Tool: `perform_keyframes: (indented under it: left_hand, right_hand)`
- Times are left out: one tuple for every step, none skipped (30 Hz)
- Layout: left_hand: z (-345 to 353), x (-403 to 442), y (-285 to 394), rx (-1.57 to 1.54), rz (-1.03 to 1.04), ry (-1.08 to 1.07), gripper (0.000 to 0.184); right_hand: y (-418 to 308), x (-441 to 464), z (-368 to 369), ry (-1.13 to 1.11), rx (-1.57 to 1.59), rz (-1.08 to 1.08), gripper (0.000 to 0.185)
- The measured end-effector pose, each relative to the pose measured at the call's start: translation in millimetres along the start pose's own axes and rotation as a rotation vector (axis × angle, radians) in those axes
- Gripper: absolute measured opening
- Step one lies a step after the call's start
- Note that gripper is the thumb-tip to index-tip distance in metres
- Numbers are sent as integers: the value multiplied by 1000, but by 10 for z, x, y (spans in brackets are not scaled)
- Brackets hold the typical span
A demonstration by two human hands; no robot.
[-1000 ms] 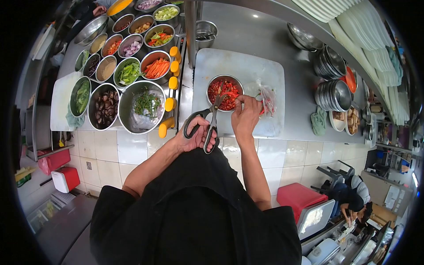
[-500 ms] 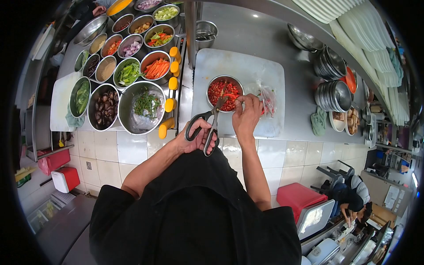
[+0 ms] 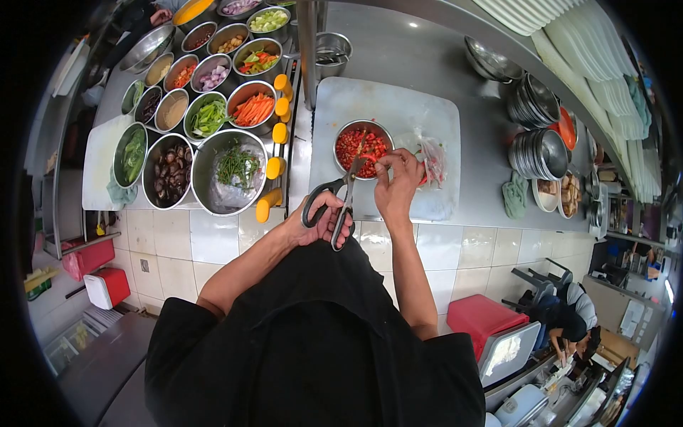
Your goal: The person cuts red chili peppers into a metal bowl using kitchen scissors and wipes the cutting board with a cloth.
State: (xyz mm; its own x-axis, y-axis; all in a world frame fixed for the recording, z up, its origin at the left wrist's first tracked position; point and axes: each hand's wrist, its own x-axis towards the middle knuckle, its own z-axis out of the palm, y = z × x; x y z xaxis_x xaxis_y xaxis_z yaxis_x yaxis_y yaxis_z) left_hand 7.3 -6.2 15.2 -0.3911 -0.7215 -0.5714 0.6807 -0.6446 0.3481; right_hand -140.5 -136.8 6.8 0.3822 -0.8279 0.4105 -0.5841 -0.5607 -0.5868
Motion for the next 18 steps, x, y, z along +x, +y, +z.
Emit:
perform_keyframes:
  left_hand:
    - [-4,16,-10,4,15,-1,38]
    - [-5,25,-15,9,30,-1,38]
    - [10,17,-8,53,61,57,37]
    - [38,-2,7,97,92,116,37]
    - [56,-14,16,142,122,173,37]
    - [57,-20,15,145,102,154,38]
    - [52,-34,13,148,82,136,38]
    - [45,-50,7,151,63,117,38]
    - [36,-63,-11,53,0,57,37]
    - [43,-61,-13,33,-6,45,37]
    - [63,-59,-11,14,-12,32,37]
    - [85,-61,-6,-6,-18,20,37]
    - [92,-57,9,-20,-21,15,35]
    - [75,-35,4,-7,-8,22,35]
    - [56,-10,-5,7,4,29,34]
    - [45,5,-13,20,16,36,34]
    - [38,12,-18,61,51,78,34]
    - [58,-4,-5,100,86,120,33]
  right_hand:
    - [3,-11,15,-12,6,1,13]
    - [5,-16,26,-25,12,3,13]
    - [11,-14,28,-24,-2,4,13]
    - [22,-9,24,-22,-18,5,13]
    - [35,-4,16,-20,-33,6,13]
    - [48,3,9,-19,-26,13,13]
    - [61,11,3,-19,-18,20,13]
    - [70,15,-1,-18,-11,26,13]
    - [68,22,-8,-24,-6,19,13]
    - [58,32,-20,-30,-1,11,13]
    - [49,41,-28,-36,3,4,13]
    - [38,43,-30,-51,6,2,12]
    - [26,44,-29,-66,9,-1,12]
    - [18,44,-25,-81,12,-3,12]
    - [19,44,-20,-86,11,3,12]
    - [26,46,-14,-90,9,8,11]
    - [34,49,-13,-94,6,14,11]
    - [49,53,-25,-93,-2,17,11]
